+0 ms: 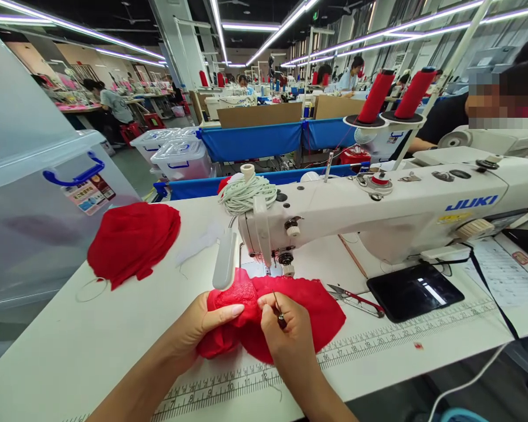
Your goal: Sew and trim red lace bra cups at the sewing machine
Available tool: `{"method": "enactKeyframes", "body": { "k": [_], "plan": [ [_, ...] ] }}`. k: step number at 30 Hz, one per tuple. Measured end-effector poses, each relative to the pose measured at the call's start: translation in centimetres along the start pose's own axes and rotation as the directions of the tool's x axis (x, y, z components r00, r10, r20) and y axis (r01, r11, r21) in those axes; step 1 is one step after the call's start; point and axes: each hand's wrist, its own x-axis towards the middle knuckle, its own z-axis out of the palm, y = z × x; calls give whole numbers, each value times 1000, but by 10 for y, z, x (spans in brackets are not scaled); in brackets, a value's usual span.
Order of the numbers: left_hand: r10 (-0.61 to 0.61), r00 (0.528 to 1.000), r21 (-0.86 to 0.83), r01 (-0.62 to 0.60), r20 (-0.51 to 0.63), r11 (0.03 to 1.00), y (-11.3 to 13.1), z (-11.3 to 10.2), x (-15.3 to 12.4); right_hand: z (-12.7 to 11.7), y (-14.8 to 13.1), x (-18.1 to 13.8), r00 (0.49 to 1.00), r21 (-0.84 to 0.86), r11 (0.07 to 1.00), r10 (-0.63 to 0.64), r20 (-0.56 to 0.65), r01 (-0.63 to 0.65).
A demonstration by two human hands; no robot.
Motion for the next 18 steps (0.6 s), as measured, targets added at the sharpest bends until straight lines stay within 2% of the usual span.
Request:
{"method": "enactKeyframes", "body": {
  "k": [3,9,15,18],
  "plan": [
    [-5,1000,5,5,-15,1000,-1,-2,0,0,0,0,1000,23,1000,-18,3,18],
    [-10,1000,-9,10,-13,1000,1,1,-1,3,1,1,1000,-47,999,-16,-25,15],
    [-4,1000,5,5,-27,1000,1,0,-2,2,1,1,999,-8,999,-46,-13,46],
    [-2,1000,18,3,-27,1000,0,0,-2,4,1,1,999,-30,999,-21,-36,20]
  ]
}}
